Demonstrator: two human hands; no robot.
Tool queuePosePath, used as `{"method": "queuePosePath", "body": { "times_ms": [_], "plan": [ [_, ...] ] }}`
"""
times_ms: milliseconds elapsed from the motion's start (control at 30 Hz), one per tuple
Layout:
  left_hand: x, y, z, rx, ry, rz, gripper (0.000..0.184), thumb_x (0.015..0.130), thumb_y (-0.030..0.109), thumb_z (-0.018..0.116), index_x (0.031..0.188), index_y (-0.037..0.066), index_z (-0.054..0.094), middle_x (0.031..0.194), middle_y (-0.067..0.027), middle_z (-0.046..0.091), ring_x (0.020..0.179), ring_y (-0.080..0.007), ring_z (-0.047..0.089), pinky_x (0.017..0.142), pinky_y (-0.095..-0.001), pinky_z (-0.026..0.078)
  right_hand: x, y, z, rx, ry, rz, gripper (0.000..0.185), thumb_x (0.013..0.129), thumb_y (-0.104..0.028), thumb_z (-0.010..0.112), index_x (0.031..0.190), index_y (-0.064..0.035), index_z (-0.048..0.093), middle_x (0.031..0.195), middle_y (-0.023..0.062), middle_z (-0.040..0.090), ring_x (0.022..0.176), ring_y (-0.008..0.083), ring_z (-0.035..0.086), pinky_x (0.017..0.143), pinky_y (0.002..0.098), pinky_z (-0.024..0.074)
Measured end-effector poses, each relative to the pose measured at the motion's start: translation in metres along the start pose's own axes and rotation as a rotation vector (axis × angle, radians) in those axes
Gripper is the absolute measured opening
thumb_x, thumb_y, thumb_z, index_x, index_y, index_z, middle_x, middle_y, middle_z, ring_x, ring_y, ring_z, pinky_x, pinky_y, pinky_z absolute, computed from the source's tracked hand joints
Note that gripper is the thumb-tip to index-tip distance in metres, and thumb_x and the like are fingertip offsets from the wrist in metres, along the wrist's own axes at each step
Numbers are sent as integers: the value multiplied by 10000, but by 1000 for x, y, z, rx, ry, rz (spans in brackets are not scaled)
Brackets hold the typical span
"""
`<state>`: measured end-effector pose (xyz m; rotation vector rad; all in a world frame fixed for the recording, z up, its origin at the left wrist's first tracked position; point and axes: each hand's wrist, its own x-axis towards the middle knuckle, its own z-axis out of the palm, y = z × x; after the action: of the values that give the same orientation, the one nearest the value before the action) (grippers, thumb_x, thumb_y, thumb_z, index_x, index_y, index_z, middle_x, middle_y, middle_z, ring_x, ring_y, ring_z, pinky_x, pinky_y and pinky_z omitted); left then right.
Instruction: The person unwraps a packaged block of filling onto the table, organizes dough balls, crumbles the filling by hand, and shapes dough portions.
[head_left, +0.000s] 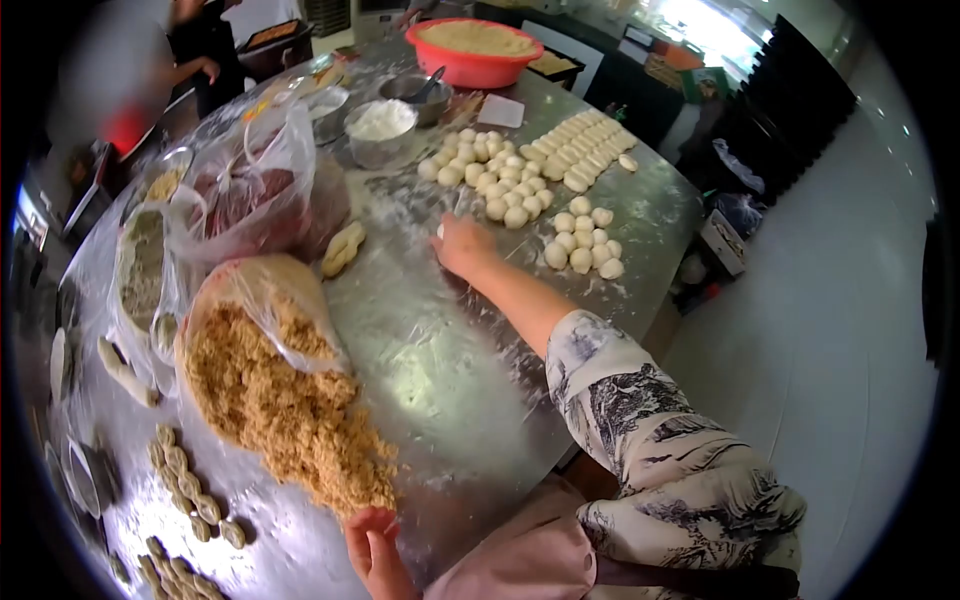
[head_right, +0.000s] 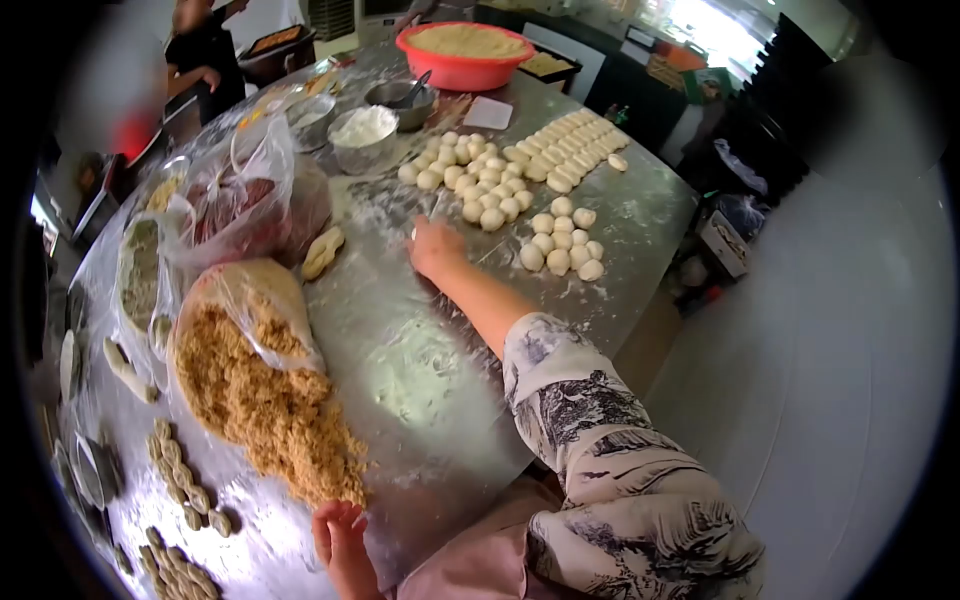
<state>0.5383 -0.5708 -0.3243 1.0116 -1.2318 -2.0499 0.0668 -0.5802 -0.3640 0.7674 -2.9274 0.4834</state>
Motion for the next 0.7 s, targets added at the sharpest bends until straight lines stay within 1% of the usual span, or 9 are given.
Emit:
{"method": "queuePosePath", "body": {
  "times_ms": [67, 167, 300, 433, 467, 533, 567, 633, 700],
  "plan": [
    [0, -3, -10, -8, -51, -38, 333, 974, 284, 582, 1231, 74, 555, 1236, -117, 576, 1165, -242, 533, 991, -416, 411, -1, 6, 0, 45, 59, 5, 460, 884, -392, 612, 1191, -56, 543, 1066, 223, 596, 952, 386, 633, 801, 492, 506],
    [0, -7, -10, -48, -23, -54, 320, 977, 271, 577, 1220, 64, 561, 1198, -108, 593, 1108, -224, 562, 966, -394, 427, -10, 11, -12, 74, 76, 75, 419, 872, -338, 650, 1165, -60, 538, 1120, 231, 567, 973, 369, 629, 804, 460, 514],
    [-1, -10, -7, 5, -27, -117, 312, 983, 248, 564, 1239, 69, 562, 1211, -94, 581, 1110, -206, 553, 964, -387, 422, -15, 15, -11, -39, -90, 96, 455, 900, -387, 599, 1204, -58, 519, 1157, 231, 565, 1009, 371, 611, 831, 457, 498],
    [-4, -6, -3, -15, -88, -94, 336, 984, 253, 560, 1263, 66, 552, 1265, -91, 565, 1179, -201, 518, 989, -382, 405, -21, 3, -36, -81, -231, 142, 638, 882, -483, 594, 1350, -79, 437, 1283, 233, 498, 1173, 374, 519, 940, 460, 440],
    [-7, -10, -9, -37, -102, -79, 346, 983, 260, 560, 1268, 64, 549, 1287, -94, 561, 1212, -205, 505, 1003, -382, 397, -23, 4, -32, -104, -175, 106, 685, 878, -512, 583, 1385, -86, 406, 1303, 231, 486, 1193, 380, 496, 962, 471, 417],
    [-13, -7, -6, -10, -31, -40, 303, 994, 269, 534, 1228, 77, 534, 1143, -51, 580, 1053, -159, 552, 899, -317, 428, -30, 7, -24, -110, -85, 33, 787, 864, -590, 548, 1447, -101, 345, 1335, 225, 472, 1203, 396, 466, 999, 505, 365],
    [-16, -2, -2, 8, 5, -29, 282, 1000, 273, 521, 1208, 83, 527, 1071, -29, 589, 974, -136, 576, 847, -284, 444, -44, 2, -31, -124, 55, -68, 708, 872, -492, 604, 1390, -67, 379, 1302, 245, 490, 1187, 396, 488, 980, 458, 411],
    [-20, -2, -11, 5, 73, -6, 262, 1000, 227, 515, 1216, 80, 530, 1065, -25, 594, 966, -126, 580, 834, -269, 446, -77, -7, -34, 112, 241, -308, 646, 878, -386, 641, 1378, -61, 392, 1267, 214, 513, 1154, 375, 512, 959, 455, 428],
    [-22, -3, -21, -23, 110, -23, 247, 1005, 187, 487, 1210, 52, 519, 1097, -48, 581, 1010, -148, 565, 872, -298, 435, -134, -31, -40, 298, 182, -508, 590, 856, -282, 687, 1337, -57, 429, 1223, 181, 528, 1106, 362, 540, 927, 451, 452]
  ]
}}
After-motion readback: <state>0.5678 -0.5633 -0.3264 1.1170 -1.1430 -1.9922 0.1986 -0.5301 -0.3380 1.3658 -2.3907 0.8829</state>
